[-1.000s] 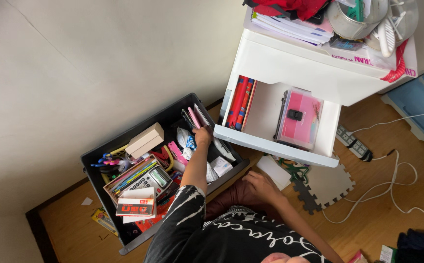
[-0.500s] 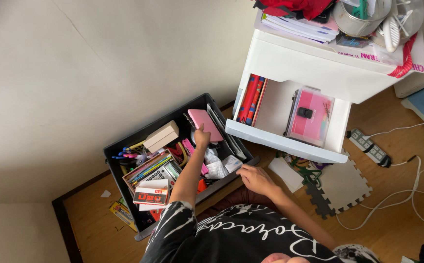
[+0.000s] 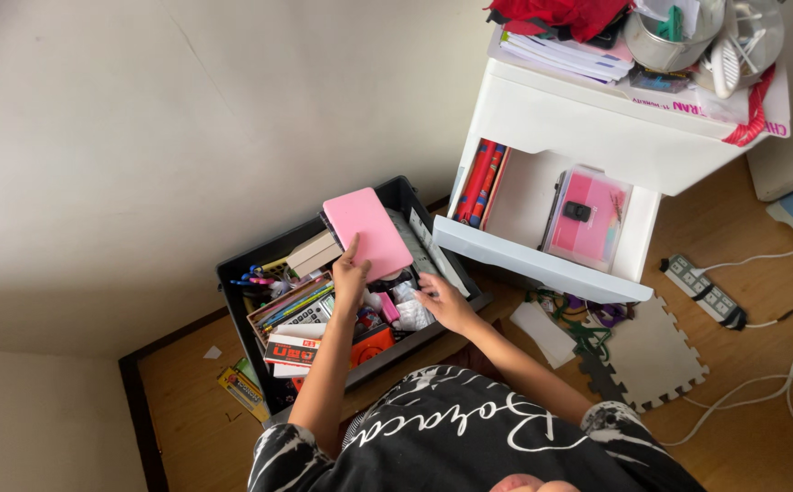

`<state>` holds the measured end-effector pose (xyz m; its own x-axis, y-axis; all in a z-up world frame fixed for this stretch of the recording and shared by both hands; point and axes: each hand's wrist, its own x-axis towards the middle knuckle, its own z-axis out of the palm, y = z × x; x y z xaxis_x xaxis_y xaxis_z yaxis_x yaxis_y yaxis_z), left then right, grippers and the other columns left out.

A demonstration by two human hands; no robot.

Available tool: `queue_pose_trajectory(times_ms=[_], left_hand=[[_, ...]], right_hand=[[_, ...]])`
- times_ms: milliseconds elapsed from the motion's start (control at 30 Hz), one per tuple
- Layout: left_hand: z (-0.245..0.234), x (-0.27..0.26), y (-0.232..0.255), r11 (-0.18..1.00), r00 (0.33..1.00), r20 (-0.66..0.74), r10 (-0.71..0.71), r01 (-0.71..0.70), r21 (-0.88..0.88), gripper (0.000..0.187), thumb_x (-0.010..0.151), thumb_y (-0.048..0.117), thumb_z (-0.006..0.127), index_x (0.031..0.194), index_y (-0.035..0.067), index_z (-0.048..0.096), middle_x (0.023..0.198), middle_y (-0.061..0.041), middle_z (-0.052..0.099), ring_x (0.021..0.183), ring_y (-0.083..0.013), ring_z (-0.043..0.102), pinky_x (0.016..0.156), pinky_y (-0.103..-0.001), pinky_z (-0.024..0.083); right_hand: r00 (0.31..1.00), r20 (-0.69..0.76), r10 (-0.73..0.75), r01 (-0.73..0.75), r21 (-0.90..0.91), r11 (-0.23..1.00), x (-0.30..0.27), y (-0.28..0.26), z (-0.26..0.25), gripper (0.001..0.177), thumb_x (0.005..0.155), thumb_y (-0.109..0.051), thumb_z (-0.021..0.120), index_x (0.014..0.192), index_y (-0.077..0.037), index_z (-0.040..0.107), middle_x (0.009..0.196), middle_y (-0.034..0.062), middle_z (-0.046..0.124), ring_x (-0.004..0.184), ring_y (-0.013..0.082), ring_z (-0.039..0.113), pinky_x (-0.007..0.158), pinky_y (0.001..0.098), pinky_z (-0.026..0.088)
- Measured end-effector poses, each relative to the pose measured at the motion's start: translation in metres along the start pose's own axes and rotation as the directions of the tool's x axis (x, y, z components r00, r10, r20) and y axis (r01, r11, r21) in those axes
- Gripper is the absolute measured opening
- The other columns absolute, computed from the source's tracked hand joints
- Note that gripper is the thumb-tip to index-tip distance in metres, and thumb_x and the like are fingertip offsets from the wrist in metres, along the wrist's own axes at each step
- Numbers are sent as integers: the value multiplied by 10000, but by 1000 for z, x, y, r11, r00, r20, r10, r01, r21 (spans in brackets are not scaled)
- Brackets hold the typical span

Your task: The person wipes the inside of a white plastic drawer with a red cloth, then places the drawer into a white cabinet. They transfer various items from a black storage bin into the drawer, including a pink plastic case, a red patterned pouch, a small wooden box, a red card pack, and a pink notebook.

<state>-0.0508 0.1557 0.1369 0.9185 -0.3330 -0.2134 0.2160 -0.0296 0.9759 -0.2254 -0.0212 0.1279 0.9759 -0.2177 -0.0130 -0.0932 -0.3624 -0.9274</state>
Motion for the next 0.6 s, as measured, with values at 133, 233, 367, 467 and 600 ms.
queue_pose_trajectory(times_ms=[133, 233, 367, 467, 600], left_hand=[[-9, -27, 37, 946, 976, 87, 201, -171, -274, 712, 820, -166, 587, 1495, 48, 517, 1474, -154, 581, 1142, -125, 632, 952, -242, 518], [-11, -50, 67, 920, 964, 146, 224, -160, -357, 701, 833, -166, 588, 1491, 65, 516, 1480, -112, 577, 1146, -112, 635, 970, -250, 518], [-9, -77, 107, 902, 935, 236, 266, -154, -404, 710, 846, -170, 590, 1514, 62, 520, 1453, -121, 606, 1139, -119, 626, 985, -252, 517], [-4, -94, 129, 929, 925, 325, 197, -71, -362, 716, 828, -180, 600, 1494, 74, 535, 1404, -131, 642, 1111, -140, 629, 985, -263, 514], [18, -106, 148, 945, 869, 420, 262, -142, -295, 849, 777, -191, 544, 1572, 56, 379, 1571, -132, 491, 1275, -148, 561, 1071, -263, 446]], right_hand=[[989, 98, -113, 74, 338, 938, 25, -35, 3, 795, 1014, -426, 593, 1595, -29, 223, 1532, 176, 426, 1425, 259, 428, 1139, 406, 391], [983, 35, -182, 143, 484, 863, 32, -74, -5, 863, 1011, -494, 578, 1636, -26, 212, 1603, 171, 379, 1506, 253, 343, 1222, 416, 287], [974, -44, -223, 185, 725, 664, 29, -124, -20, 911, 978, -448, 650, 1640, -3, 210, 1594, 212, 403, 1468, 289, 400, 1210, 426, 325], [982, -93, -162, 172, 794, 584, 21, -151, -37, 844, 975, -320, 604, 1631, -69, 135, 1582, 205, 403, 1422, 291, 441, 1146, 425, 390], [975, -183, -128, 219, 676, 704, 8, -164, -61, 779, 937, -113, 554, 1610, -193, 171, 1541, 183, 441, 1357, 237, 497, 1124, 382, 418]])
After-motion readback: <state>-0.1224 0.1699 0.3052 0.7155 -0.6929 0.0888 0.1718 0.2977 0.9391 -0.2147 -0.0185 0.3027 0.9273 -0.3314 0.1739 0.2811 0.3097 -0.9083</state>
